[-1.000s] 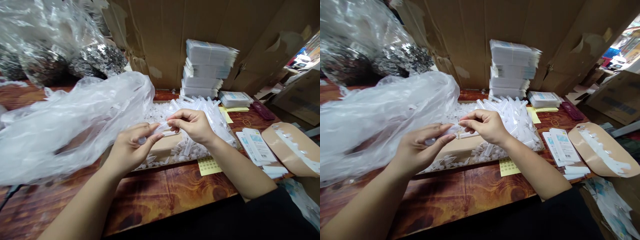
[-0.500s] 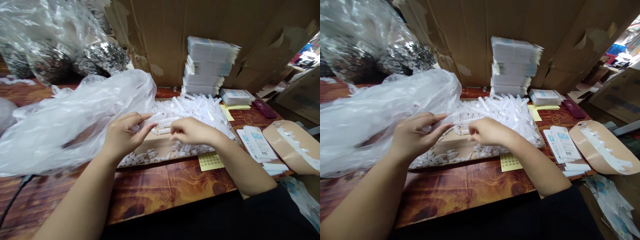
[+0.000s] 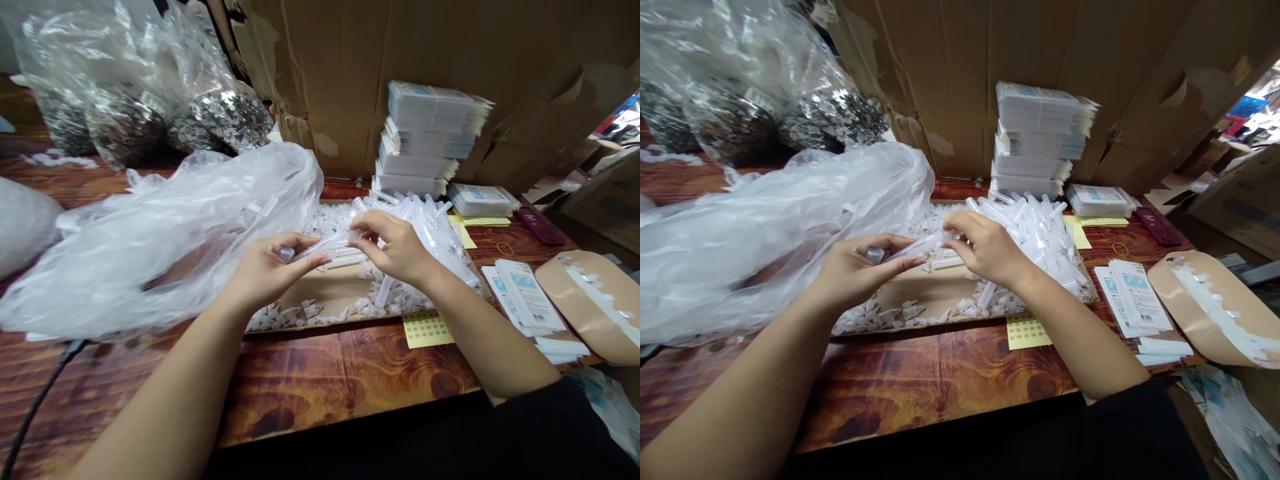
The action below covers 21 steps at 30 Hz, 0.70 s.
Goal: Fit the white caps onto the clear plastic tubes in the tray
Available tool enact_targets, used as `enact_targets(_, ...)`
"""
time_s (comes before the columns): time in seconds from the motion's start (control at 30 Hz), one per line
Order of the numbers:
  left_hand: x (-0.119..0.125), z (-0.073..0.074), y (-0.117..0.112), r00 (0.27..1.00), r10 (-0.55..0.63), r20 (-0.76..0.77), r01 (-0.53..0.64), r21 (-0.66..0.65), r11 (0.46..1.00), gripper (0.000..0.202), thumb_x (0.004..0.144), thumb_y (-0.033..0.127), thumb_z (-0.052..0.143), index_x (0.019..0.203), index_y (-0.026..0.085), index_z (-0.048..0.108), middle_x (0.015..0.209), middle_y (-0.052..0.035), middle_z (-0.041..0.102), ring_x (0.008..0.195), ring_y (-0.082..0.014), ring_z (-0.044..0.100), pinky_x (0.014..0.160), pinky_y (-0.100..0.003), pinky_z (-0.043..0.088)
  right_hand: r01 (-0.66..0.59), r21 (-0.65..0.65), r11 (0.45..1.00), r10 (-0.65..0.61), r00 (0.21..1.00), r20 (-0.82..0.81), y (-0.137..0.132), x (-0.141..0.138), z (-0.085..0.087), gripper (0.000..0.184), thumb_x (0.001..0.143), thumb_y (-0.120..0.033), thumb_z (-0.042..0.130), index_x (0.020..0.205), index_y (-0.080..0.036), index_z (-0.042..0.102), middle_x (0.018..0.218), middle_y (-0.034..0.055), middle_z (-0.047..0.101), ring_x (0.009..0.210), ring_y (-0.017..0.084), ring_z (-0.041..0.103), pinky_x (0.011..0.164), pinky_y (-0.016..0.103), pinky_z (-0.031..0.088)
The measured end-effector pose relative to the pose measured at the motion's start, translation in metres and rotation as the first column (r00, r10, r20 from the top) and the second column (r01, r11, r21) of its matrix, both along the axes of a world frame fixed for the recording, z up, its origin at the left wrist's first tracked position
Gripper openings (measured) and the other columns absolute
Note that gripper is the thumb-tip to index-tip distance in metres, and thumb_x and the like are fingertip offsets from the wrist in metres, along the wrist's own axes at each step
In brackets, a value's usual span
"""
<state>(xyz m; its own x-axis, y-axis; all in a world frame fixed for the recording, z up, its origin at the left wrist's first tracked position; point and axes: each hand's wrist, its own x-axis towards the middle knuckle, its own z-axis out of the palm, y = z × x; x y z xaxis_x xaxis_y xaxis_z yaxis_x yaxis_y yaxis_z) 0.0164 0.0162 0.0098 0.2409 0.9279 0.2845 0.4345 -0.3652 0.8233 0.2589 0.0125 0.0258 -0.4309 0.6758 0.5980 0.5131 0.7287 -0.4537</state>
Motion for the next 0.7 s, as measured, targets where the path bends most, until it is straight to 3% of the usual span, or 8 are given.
enact_targets(0.07,0.000,0.001,0.000,0.998,-0.062,0.023,0.062,-0.011,0.998,0.046,0.073,0.062,0.083,0.094,0.022,0.085,0.099,-0.0085,0.083,0.094,-0.0272,0.076,0.093,-0.038,0.060,-0.022,0.114,0.993,0.033,0.995,-0.091,0.004,0.002,-0.002,0.007,0.099,-0.023,0.062,0.103,-0.020,0.067,0.102,0.0068,0.073,0.085,0.016,0.065,0.077,0.033,0.054)
enact_targets(0.17,0.001,0.002,0.000,0.996,-0.084,0.040,0.085,-0.035,0.996,0.048,0.073,0.064,0.082,0.095,0.021,0.085,0.099,-0.0087,0.084,0.095,-0.0285,0.077,0.093,-0.039,0.061,-0.109,0.104,0.989,0.119,0.988,-0.100,0.004,0.004,0.001,0.009,0.099,-0.022,0.063,0.103,-0.020,0.071,0.099,0.0057,0.074,0.086,0.017,0.067,0.078,0.032,0.055)
enact_targets(0.37,0.003,0.008,-0.003,0.994,-0.055,0.097,0.060,-0.059,0.996,0.045,0.070,0.062,0.086,0.090,0.021,0.085,0.095,-0.0089,0.084,0.089,-0.0287,0.077,0.089,-0.041,0.062,-0.073,-0.008,0.997,0.071,0.990,-0.122,-0.002,0.010,0.019,0.006,0.094,-0.025,0.070,0.095,-0.023,0.075,0.095,0.0050,0.077,0.086,0.019,0.068,0.083,0.037,0.055)
enact_targets(0.5,0.006,0.007,-0.006,0.987,-0.103,0.121,0.107,-0.030,0.994,0.048,0.070,0.065,0.086,0.090,0.021,0.085,0.094,-0.0104,0.084,0.088,-0.0282,0.077,0.087,-0.041,0.062,-0.149,-0.075,0.986,0.140,0.983,-0.118,-0.003,0.005,0.014,0.010,0.093,-0.028,0.068,0.094,-0.023,0.076,0.097,0.0058,0.078,0.091,0.020,0.069,0.086,0.037,0.055)
enact_targets(0.6,0.008,0.007,-0.009,0.988,-0.122,0.097,0.119,0.038,0.992,0.041,0.076,0.060,0.083,0.092,0.022,0.086,0.094,-0.0093,0.083,0.086,-0.0256,0.076,0.086,-0.038,0.062,-0.131,-0.121,0.984,0.116,0.986,-0.124,-0.007,-0.001,0.011,0.012,0.093,-0.031,0.067,0.093,-0.022,0.075,0.096,0.0059,0.077,0.088,0.019,0.067,0.084,0.035,0.052)
enact_targets(0.7,0.009,0.007,-0.012,0.992,-0.123,0.037,0.116,0.142,0.983,0.031,0.081,0.050,0.081,0.093,0.023,0.086,0.087,-0.0071,0.082,0.078,-0.0220,0.073,0.077,-0.034,0.060,-0.069,-0.340,0.938,0.031,0.993,-0.118,-0.012,-0.004,0.012,0.039,0.099,-0.048,0.057,0.074,-0.020,0.066,0.074,0.0028,0.068,0.074,0.017,0.061,0.074,0.032,0.048)
